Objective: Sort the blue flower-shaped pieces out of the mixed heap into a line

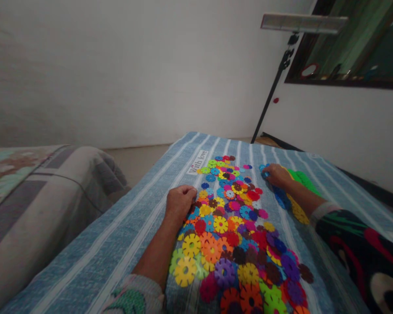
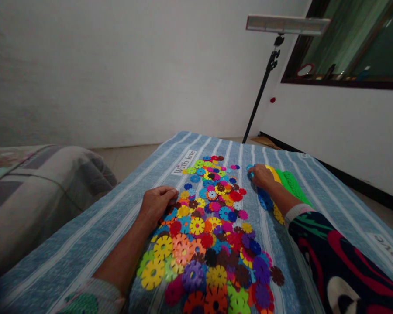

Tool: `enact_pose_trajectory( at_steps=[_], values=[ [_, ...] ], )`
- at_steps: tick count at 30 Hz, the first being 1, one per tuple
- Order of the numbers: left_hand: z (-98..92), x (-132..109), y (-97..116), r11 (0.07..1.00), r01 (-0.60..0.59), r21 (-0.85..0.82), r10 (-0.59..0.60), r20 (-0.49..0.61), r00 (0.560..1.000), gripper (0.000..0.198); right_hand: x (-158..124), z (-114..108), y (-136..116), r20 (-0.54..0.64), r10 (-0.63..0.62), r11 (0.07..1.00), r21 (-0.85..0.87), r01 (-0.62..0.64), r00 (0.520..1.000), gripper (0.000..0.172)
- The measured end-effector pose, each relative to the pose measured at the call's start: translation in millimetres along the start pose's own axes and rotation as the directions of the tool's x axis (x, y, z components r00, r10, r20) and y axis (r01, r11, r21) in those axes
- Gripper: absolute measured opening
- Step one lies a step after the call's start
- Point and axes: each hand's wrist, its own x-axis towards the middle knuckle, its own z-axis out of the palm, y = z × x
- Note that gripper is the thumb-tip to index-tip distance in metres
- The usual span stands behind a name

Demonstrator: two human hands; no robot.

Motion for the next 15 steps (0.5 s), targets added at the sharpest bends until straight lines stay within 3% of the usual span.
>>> enact_pose_trajectory(
  at_steps=[5, 9, 11, 15],
  values=[
    [0.8, 0, -3, 0.998, 0.001, -0.062, -0.001, -0.003, 1.0, 0.02, -12, -15, -29, -0.006, -0.086, 0.992, 0.088, 0.087, 0.996, 0.04],
    [-0.7, -2, 3, 0.987, 0.054, -0.154, -0.058, -0.02, 0.998, 0.017, -37, -31, -84, 0.014, -0.296, 0.932, 0.223, 0.286, 0.955, 0.023],
    [-1.9, -4, 6, 0.971, 0.076, -0.225, -0.081, -0.012, 0.997, 0.017, -55, -40, -117, -0.041, -0.498, 0.799, 0.366, 0.477, 0.866, 0.019],
    [-4.6, -6, 10, 0.946, 0.104, -0.308, -0.11, -0.002, 0.994, 0.018, -87, -55, -179, -0.15, -0.702, 0.587, 0.431, 0.685, 0.696, 0.014]
  ],
)
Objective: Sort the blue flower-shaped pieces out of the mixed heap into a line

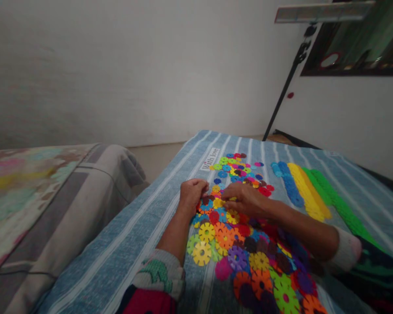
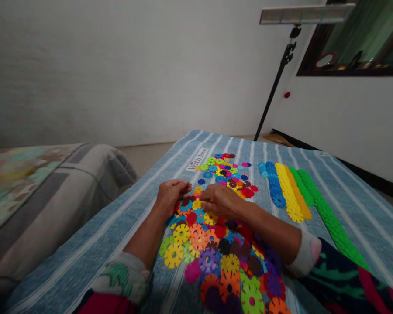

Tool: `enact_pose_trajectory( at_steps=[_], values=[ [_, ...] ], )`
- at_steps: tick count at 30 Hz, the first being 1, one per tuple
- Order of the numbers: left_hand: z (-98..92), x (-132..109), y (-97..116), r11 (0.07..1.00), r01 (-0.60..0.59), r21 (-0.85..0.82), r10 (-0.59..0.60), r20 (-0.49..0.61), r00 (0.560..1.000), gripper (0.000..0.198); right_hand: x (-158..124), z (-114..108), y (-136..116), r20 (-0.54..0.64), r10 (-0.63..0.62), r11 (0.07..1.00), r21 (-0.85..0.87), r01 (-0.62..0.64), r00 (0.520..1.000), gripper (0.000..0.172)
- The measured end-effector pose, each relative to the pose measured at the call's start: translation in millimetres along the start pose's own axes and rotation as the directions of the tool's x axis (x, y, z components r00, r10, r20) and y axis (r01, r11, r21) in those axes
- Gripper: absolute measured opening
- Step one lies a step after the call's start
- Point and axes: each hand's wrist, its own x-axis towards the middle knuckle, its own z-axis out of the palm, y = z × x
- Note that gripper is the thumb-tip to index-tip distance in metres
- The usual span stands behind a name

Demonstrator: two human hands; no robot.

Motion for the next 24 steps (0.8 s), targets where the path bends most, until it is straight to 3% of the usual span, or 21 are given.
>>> enact_pose_trajectory(
  at_steps=[5, 10, 15, 24],
  values=[
    [-2.7, 0, 2, 0.999, -0.003, -0.032, 0.002, -0.046, 0.999, 0.02, 17, 17, -36, 0.043, -0.11, 0.991, -0.069, 0.113, 0.993, 0.015],
    [-4.4, 1, 3, 0.998, 0.006, -0.056, -0.011, -0.08, 0.997, 0.02, 15, 15, -30, 0.089, 0.006, 0.98, -0.197, 0.011, 0.996, 0.026],
    [-5.5, 3, 2, 0.998, -0.016, -0.062, 0.008, -0.125, 0.992, 0.019, 27, 13, -30, 0.019, 0.032, 0.984, -0.177, -0.029, 0.999, 0.026],
    [-9.5, 13, -6, 0.993, -0.102, -0.065, 0.083, -0.244, 0.966, 0.021, 68, 42, -35, 0.083, 0.16, 0.978, -0.151, -0.146, 0.984, 0.022]
  ],
)
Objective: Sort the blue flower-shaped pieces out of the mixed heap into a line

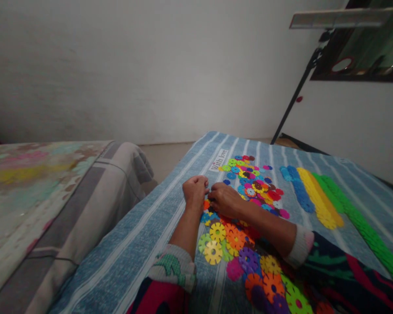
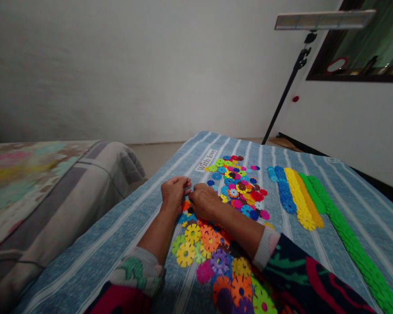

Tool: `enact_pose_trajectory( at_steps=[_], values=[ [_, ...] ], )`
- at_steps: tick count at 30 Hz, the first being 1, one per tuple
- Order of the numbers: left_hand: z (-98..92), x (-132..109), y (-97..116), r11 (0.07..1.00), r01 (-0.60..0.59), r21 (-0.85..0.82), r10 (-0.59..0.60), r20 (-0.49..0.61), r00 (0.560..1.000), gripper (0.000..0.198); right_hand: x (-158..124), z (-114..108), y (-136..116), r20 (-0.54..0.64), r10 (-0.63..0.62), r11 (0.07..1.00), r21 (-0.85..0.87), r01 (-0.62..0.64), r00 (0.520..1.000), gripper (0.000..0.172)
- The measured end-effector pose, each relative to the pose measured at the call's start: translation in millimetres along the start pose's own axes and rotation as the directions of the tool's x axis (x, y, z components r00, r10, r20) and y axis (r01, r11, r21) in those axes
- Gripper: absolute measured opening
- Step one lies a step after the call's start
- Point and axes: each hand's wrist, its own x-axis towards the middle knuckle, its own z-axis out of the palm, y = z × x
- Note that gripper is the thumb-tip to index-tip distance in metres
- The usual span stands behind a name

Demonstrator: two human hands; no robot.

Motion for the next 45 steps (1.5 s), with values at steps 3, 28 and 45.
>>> enact_pose_trajectory(
  at_steps=[3, 28, 45],
  values=[
    [0.7, 1, -2, 1.0, 0.002, -0.01, -0.002, 0.02, 1.0, 0.02, 2, 1, 3, -0.003, 0.008, 1.0, 0.014, -0.008, 1.0, 0.016],
    [1.8, -3, -1, 0.995, 0.024, 0.093, -0.036, 0.128, 0.991, 0.02, -19, -26, 40, -0.143, 0.279, 0.935, 0.268, -0.234, 0.95, 0.01],
    [3.4, 1, 4, 0.977, -0.015, 0.211, -0.012, 0.126, 0.992, 0.022, -119, -58, 244, -0.278, 0.673, 0.701, -0.055, -0.711, 0.685, 0.016]
  ],
)
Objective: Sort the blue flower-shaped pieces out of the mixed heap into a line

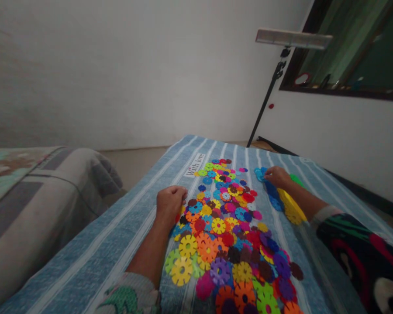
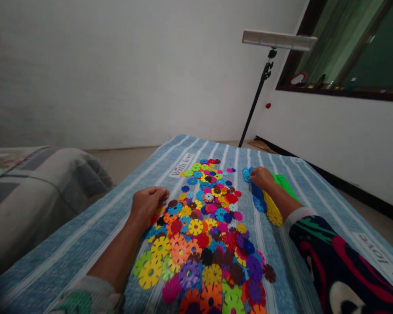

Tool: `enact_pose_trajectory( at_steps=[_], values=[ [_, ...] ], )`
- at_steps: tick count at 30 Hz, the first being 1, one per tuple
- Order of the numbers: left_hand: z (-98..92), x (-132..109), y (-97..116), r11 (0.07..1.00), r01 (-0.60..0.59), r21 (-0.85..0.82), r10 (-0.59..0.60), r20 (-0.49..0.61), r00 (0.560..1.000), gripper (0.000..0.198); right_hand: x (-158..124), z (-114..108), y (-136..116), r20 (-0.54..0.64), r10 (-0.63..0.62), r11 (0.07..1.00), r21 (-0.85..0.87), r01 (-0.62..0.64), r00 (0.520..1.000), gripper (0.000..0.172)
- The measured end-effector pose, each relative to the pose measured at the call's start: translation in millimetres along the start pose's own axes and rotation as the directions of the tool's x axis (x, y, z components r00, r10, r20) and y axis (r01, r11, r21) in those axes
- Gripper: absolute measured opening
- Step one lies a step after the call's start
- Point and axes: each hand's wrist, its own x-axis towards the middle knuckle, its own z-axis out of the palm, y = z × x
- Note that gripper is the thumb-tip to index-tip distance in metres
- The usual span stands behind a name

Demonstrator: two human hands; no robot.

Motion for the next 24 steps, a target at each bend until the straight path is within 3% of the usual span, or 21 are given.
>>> enact_pose_trajectory(
  at_steps=[8, 16, 20, 24],
  values=[
    [-0.7, 1, -1, 0.996, -0.056, 0.068, 0.054, 0.021, 0.998, 0.022, 8, 17, 2, 0.068, 0.016, 0.997, -0.082, -0.01, 0.998, 0.021],
    [-0.8, 3, -5, 0.994, -0.066, 0.092, 0.064, 0.023, 0.998, 0.021, -3, 9, -9, 0.088, 0.047, 0.976, -0.215, -0.027, 0.995, 0.024],
    [0.2, 3, -6, 0.992, -0.074, 0.098, 0.071, 0.027, 0.997, 0.019, -15, 2, -30, 0.099, -0.056, 0.978, -0.197, 0.075, 0.994, 0.025],
    [1.8, -1, -3, 0.996, -0.044, 0.082, 0.043, 0.013, 0.999, 0.019, -35, -7, -70, 0.132, -0.25, 0.961, -0.088, 0.263, 0.959, 0.023]
  ],
)
